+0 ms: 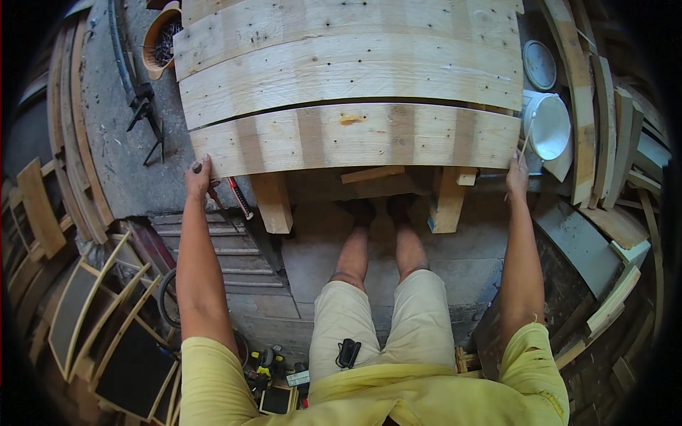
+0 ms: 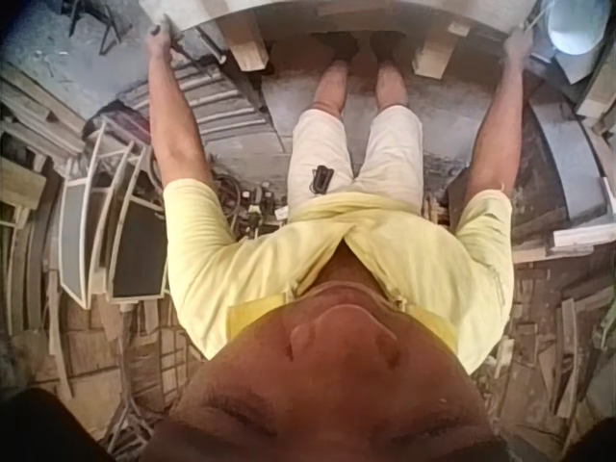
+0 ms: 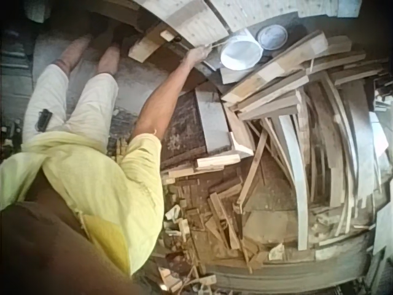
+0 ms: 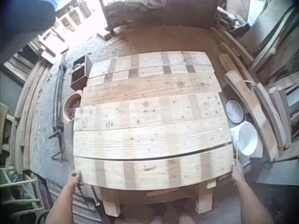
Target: The person assembles a wooden pallet by applying glue to wooden planks and securing them with a hammer and nails. The person uses a brush to apply glue and a hammer to drive nails into the planks, working on a partially assembled pallet structure.
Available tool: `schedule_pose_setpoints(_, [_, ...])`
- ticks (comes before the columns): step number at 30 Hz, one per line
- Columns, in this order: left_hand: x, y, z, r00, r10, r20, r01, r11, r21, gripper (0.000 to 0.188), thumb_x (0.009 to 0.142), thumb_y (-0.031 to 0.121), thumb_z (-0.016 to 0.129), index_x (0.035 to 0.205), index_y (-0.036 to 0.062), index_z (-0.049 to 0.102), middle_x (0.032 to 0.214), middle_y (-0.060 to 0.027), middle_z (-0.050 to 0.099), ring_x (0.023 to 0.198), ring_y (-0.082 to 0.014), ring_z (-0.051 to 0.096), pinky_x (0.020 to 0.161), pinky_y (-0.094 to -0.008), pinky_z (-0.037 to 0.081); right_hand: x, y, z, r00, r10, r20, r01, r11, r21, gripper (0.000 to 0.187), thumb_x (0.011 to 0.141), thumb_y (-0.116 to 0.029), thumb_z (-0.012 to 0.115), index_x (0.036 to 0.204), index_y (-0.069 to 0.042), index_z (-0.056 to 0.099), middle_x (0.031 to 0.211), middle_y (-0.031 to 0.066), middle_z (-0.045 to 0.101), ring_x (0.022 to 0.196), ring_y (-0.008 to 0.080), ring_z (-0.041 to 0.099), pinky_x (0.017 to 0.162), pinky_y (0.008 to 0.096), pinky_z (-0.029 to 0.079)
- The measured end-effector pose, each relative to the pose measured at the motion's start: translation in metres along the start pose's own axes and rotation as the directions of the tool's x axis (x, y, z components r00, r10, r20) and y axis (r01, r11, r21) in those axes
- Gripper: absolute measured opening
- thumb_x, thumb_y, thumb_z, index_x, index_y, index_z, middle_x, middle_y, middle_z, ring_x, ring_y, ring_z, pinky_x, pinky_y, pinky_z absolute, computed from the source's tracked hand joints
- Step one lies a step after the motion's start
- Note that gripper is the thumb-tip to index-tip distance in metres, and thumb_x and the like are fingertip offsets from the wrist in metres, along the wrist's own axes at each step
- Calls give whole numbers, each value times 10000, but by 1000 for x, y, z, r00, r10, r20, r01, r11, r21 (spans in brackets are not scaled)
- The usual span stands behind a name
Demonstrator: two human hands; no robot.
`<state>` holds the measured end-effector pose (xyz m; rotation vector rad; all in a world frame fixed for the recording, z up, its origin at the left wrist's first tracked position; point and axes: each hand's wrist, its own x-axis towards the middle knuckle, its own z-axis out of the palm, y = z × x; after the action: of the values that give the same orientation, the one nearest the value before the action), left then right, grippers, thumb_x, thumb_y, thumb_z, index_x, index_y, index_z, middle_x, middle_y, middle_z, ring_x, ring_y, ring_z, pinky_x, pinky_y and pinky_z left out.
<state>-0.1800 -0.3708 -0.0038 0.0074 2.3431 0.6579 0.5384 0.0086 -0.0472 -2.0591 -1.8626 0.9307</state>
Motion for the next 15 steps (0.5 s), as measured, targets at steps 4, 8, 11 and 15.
schedule_pose_setpoints(4, [-4, -9, -3, 997, -26, 78, 26, 1000, 7, 609, 903, 516, 706, 1192, -10, 599, 1007, -119, 679, 797, -224, 670, 617, -373, 601, -5, 5, -1, 999, 19, 31, -20, 999, 25, 455, 1058, -330, 414, 1348, 0, 533, 1267, 235, 629, 1210, 381, 582, 1021, 412, 433])
schedule_pose_setpoints(8, [-5, -14, -2, 995, -31, 95, 47, 985, -167, 600, 912, 489, 710, 1227, -5, 581, 1046, -129, 680, 823, -254, 680, 689, -397, 596, -4, 7, 1, 999, 30, 28, -31, 998, 49, 462, 1057, -335, 417, 1345, 7, 533, 1292, 233, 612, 1237, 363, 563, 1035, 406, 421])
schedule_pose_setpoints(11, [-3, -15, 0, 988, -10, 154, 54, 956, -287, 589, 922, 465, 707, 1245, -10, 575, 1089, -135, 677, 885, -278, 684, 741, -414, 598, -1, 13, 5, 987, 158, 22, -159, 976, 148, 511, 1056, -385, 412, 1346, 19, 533, 1287, 225, 609, 1240, 321, 559, 1052, 386, 410])
schedule_pose_setpoints(15, [5, -18, 0, 982, -8, 187, 72, 937, -341, 575, 934, 442, 698, 1245, -25, 571, 1128, -144, 672, 966, -300, 679, 800, -445, 595, 6, 31, 6, 996, 93, 16, -93, 995, 17, 604, 1050, -455, 394, 1358, 45, 537, 1349, 254, 579, 1276, 355, 535, 1070, 406, 393])
